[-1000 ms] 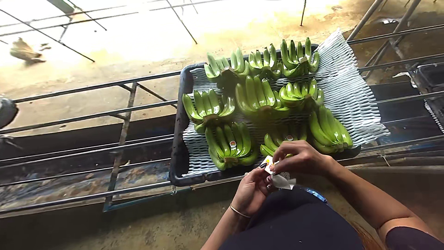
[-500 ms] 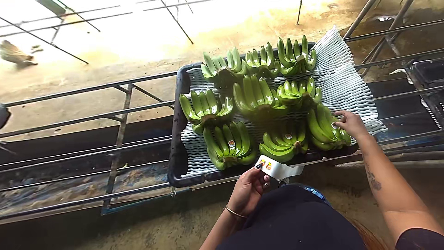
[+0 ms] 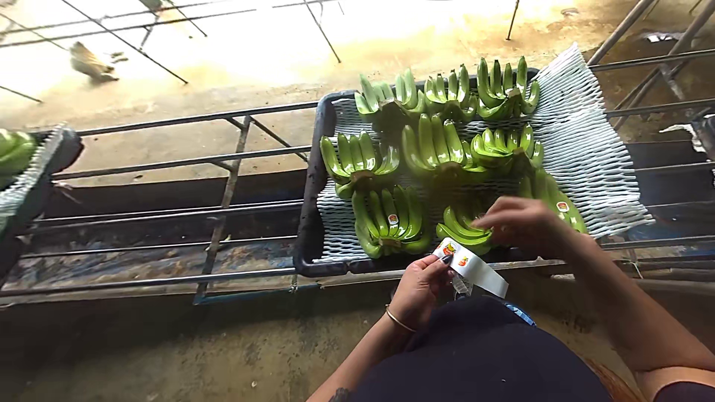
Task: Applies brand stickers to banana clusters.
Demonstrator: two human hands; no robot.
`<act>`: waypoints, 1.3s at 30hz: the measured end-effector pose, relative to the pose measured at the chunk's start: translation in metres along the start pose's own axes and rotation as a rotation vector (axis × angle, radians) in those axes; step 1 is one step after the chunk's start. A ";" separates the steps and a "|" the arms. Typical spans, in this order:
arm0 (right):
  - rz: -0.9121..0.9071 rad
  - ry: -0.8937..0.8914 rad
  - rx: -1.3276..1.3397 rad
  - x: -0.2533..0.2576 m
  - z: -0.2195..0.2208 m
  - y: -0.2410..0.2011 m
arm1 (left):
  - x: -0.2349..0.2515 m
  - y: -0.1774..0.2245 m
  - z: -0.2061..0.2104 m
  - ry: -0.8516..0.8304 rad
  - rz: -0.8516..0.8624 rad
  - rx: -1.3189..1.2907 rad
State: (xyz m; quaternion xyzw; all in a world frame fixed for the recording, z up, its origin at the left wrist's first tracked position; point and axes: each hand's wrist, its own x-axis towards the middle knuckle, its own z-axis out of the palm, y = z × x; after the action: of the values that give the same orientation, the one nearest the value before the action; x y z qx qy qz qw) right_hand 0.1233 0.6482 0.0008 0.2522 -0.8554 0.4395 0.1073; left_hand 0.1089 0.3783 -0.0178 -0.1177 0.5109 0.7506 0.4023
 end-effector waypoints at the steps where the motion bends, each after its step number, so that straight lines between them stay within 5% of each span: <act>1: -0.070 -0.083 0.019 0.008 0.010 -0.009 | -0.001 0.001 0.001 -0.015 0.014 0.002; 5: -0.237 -0.250 -0.010 0.027 0.030 -0.016 | -0.006 -0.002 -0.004 -0.163 0.028 -0.177; 11: -0.328 -0.133 0.002 0.029 0.045 -0.014 | -0.009 -0.005 -0.007 -0.139 -0.147 -0.324; 19: -0.314 0.054 0.161 0.043 0.028 0.001 | -0.007 0.001 -0.008 0.027 -0.087 -0.325; 22: -0.088 0.268 -0.001 0.068 -0.012 0.052 | -0.006 0.001 -0.014 0.077 -0.051 -0.334; 25: 0.381 0.414 -0.183 0.085 -0.050 0.139 | -0.009 0.000 -0.019 0.119 -0.043 -0.321; 30: 1.088 0.304 -0.128 0.086 -0.081 0.244 | -0.013 0.002 -0.025 0.189 -0.009 -0.356; 34: 1.281 0.171 -0.221 0.089 -0.077 0.270 | -0.015 0.003 -0.030 0.262 0.027 -0.404; 39: 1.263 -0.020 -0.460 0.094 -0.070 0.286 | -0.014 0.006 -0.034 0.282 0.054 -0.431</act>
State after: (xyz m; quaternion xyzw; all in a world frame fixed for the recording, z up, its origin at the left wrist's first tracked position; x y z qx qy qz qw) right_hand -0.1096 0.8127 -0.1194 -0.3218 -0.9116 0.2220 -0.1272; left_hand 0.1058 0.3407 -0.0207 -0.2904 0.3929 0.8288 0.2726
